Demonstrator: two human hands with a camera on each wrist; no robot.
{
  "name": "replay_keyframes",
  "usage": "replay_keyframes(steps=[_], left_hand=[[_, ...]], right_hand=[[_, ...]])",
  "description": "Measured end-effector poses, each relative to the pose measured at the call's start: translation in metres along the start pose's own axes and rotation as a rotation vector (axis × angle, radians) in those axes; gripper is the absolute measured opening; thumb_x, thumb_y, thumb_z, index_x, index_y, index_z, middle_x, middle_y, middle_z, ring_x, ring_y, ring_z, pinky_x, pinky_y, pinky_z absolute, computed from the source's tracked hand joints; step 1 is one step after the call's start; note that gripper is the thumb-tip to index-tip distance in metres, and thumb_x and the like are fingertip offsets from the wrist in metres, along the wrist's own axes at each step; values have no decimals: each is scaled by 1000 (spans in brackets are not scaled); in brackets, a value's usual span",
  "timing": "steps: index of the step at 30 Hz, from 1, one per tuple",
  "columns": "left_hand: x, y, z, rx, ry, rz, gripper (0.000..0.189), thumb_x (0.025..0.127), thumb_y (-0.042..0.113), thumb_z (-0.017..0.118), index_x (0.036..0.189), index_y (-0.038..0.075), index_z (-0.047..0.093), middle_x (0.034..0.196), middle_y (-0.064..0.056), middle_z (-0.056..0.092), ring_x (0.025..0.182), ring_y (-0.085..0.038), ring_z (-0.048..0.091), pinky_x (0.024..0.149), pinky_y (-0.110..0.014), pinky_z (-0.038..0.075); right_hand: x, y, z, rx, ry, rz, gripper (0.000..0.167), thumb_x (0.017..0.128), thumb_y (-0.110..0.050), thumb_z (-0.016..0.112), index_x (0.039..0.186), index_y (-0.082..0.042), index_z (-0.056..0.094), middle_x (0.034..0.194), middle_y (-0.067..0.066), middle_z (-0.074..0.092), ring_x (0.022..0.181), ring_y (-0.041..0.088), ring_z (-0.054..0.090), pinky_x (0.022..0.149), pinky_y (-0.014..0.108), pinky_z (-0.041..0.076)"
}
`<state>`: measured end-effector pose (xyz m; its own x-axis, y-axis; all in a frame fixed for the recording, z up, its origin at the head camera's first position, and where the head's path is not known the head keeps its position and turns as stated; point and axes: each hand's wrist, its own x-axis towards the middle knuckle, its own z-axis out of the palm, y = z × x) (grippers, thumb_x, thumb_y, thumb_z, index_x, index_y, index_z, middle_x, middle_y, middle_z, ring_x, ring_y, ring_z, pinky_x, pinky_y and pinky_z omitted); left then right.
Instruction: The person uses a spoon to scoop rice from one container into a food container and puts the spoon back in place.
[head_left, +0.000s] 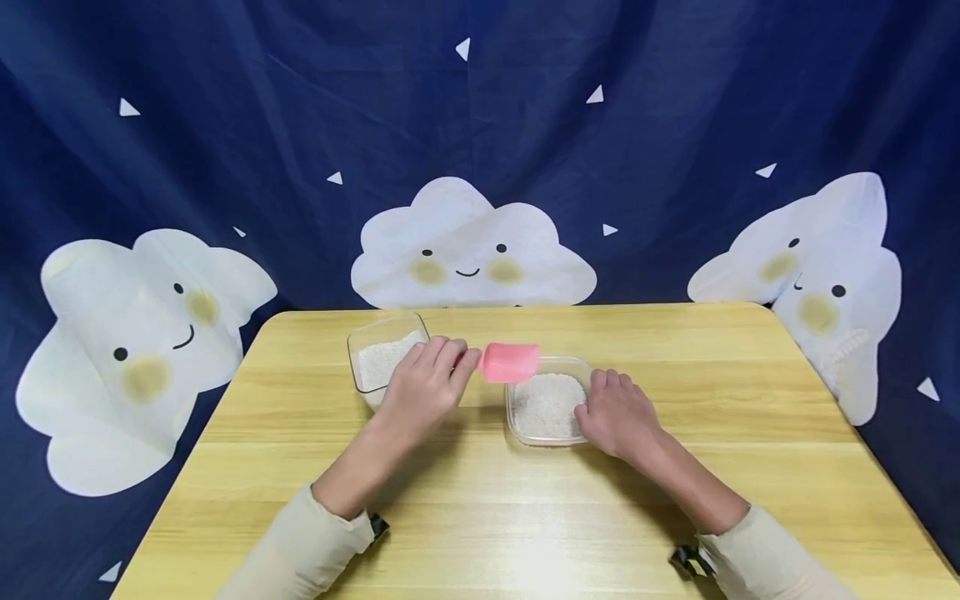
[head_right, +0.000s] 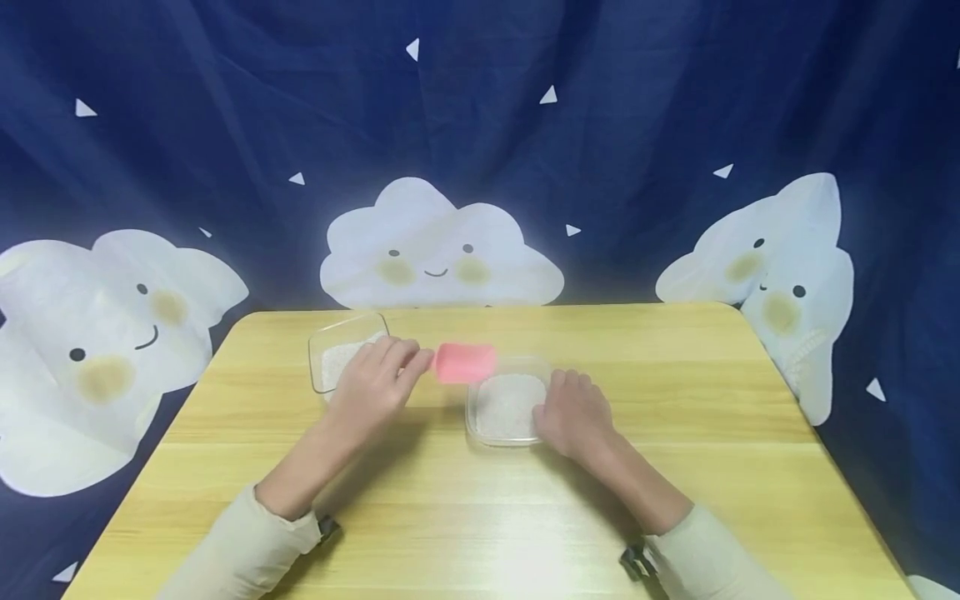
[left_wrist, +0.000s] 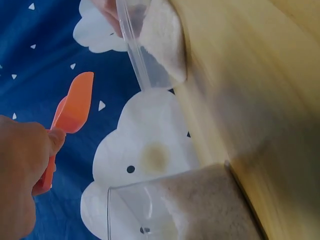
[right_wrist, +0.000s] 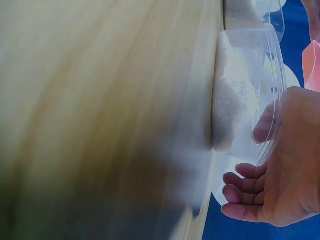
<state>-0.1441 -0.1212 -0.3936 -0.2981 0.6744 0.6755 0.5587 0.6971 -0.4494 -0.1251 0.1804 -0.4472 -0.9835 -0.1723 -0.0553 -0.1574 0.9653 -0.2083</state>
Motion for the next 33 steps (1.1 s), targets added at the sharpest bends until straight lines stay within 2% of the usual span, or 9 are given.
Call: replay_keyframes(steps=[6, 12, 19, 33], left_hand=[[-7, -7, -3, -27, -25, -34, 20, 104, 4, 51, 108, 3, 70, 100, -11, 68, 85, -26, 62, 66, -32, 51], [-14, -12, -4, -60, -31, -69, 21, 107, 13, 53, 109, 2, 71, 100, -13, 69, 86, -28, 63, 68, -34, 53], [-23, -25, -7, -73, -38, -124, 19, 104, 6, 53, 109, 1, 71, 99, -15, 68, 88, -31, 64, 67, -37, 52], [-40, -50, -19, -47, -21, -165, 17, 102, -1, 54, 108, -2, 70, 97, -19, 68, 85, -36, 62, 67, -41, 51]], right_hand=[[1, 1, 2, 6, -4, 2, 32, 94, -24, 45, 103, 6, 49, 92, 16, 49, 88, 34, 50, 81, 49, 45], [1, 1, 3, 5, -15, 4, 33, 95, -25, 44, 105, 6, 49, 93, 16, 49, 88, 34, 49, 81, 49, 45], [1, 0, 2, 10, -22, 4, 33, 95, -24, 44, 105, 6, 49, 93, 16, 49, 88, 33, 49, 81, 49, 45], [1, 1, 1, 3, -26, 4, 34, 95, -25, 44, 105, 7, 50, 92, 16, 49, 87, 33, 49, 81, 48, 45]])
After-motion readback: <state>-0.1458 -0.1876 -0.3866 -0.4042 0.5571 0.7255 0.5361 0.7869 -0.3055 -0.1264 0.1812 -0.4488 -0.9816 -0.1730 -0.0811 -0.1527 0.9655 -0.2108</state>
